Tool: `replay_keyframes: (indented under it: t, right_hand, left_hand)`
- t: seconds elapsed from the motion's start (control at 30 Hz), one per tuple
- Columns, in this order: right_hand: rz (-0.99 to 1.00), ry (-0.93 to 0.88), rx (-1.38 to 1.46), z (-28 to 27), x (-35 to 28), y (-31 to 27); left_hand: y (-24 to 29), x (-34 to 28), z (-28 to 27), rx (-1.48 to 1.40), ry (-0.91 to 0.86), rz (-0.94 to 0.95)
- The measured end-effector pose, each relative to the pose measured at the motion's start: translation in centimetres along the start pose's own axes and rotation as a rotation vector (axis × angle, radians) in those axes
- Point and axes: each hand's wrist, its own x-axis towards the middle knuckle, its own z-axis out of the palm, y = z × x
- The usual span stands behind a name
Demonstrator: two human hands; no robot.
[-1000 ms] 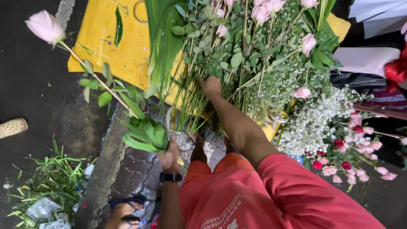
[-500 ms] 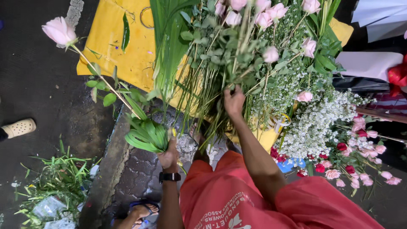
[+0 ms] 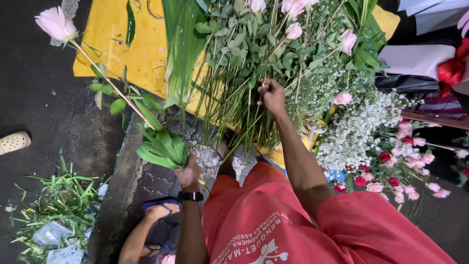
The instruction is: The person bundles together pink roses, white baby's breath, and long green leaves by hand, and then wraps a piece of clear adhesive tape around the stems to secure them into a bouquet.
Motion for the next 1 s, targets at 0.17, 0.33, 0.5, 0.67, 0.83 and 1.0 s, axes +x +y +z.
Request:
replay_keyframes:
  t: [0.17, 0.33, 0.5, 0.67, 0.83, 1.0]
  right_hand:
    - [-0.105, 0.165, -0.35, 0.3, -1.0, -2.2]
    - [-0.215, 0.45, -0.686, 5.0, -1.1, -1.0]
    - [0.032, -0.079, -0.928, 11.8, 10.0, 10.8]
    - [0.124, -0.122, -1.188, 13.2, 12.0, 11.2]
    - [0.306, -0.047, -1.045, 10.9, 11.6, 9.7]
    - [0.153, -0.02, -0.802, 8.7, 2.8, -0.8]
  left_hand:
    - [2.0, -0.9, 0.5, 0.0, -0.012, -0.049]
    - [-1.2, -0.8, -0.5, 0.002, 0.026, -0.026]
    - [-4.5, 1.2, -2.3, 0.247, -0.019, 0.064]
    - [-6.4, 2.5, -4.5, 0.21, -0.023, 0.087]
    - [-4.6, 2.9, -3.3, 0.162, -0.114, 0.135]
    - [-4.9, 2.3, -3.3, 0.161, -0.071, 0.106]
